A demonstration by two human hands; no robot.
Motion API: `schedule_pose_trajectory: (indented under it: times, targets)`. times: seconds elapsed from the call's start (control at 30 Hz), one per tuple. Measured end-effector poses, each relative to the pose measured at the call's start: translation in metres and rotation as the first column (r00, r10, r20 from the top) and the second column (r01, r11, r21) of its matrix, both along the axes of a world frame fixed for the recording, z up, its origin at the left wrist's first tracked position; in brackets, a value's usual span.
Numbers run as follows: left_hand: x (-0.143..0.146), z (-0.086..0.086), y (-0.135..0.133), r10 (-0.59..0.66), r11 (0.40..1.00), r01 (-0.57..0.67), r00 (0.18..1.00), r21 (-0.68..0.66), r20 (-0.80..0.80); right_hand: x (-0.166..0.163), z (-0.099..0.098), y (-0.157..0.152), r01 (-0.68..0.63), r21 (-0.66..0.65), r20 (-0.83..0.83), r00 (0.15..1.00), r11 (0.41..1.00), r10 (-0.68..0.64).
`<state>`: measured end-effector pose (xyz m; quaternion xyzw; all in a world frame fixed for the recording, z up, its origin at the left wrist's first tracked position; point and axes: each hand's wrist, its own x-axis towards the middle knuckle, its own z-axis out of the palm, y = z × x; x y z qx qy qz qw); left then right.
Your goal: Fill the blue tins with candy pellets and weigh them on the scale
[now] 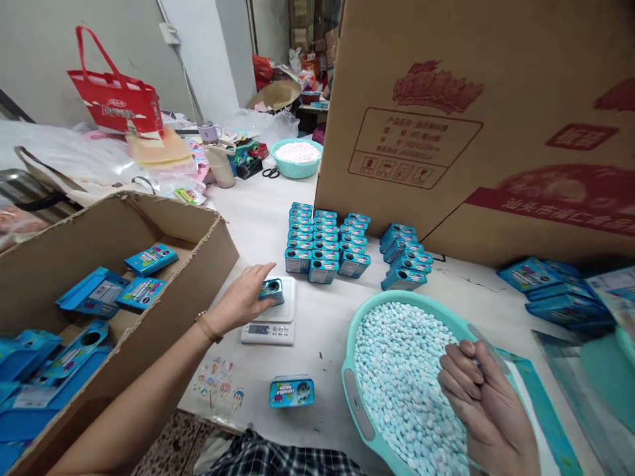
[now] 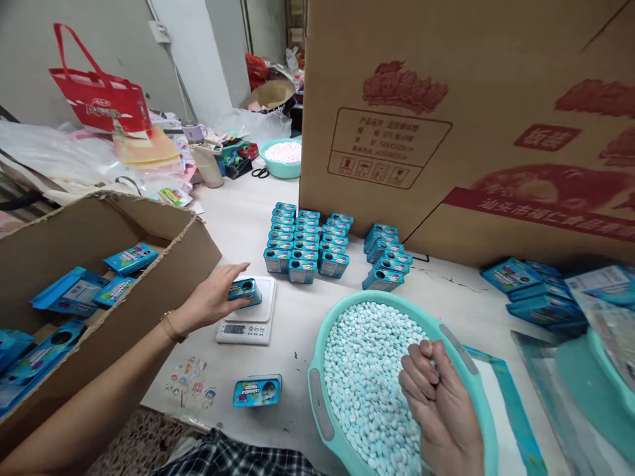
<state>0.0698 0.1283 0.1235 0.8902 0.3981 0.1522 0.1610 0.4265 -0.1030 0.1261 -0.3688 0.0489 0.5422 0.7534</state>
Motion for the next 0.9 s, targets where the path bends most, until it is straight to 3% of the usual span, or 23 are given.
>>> schedule_pose_trajectory:
  times: [0.13,0.3,0.6,0.77,0.9]
  targets:
    - [0.012,0.012,0.006,0.030,0.996,-0.045,0.979,-0.071,-0.202,0.004,0.000,-0.009,0.010,0.050,0.003,1.000,0.999,-0.010]
    - [0.040,0.017,0.019,0.157,0.956,-0.189,0.975,-0.224,-0.155,0.006,0.003,-0.022,0.027,0.068,0.010,1.000,0.997,-0.028]
    - [0.144,-0.017,0.007,0.328,0.828,-0.210,0.934,-0.520,0.145,0.011,-0.005,-0.040,0.041,0.124,0.008,0.999,0.991,-0.042]
    - [0.199,-0.032,0.005,0.395,0.813,-0.202,0.880,-0.546,0.265,0.017,-0.010,-0.050,0.053,0.158,0.023,0.998,0.986,-0.057]
    - [0.227,-0.043,0.007,0.443,0.818,-0.250,0.848,-0.518,0.290,0.021,-0.013,-0.057,0.074,0.159,0.033,0.996,0.985,-0.080]
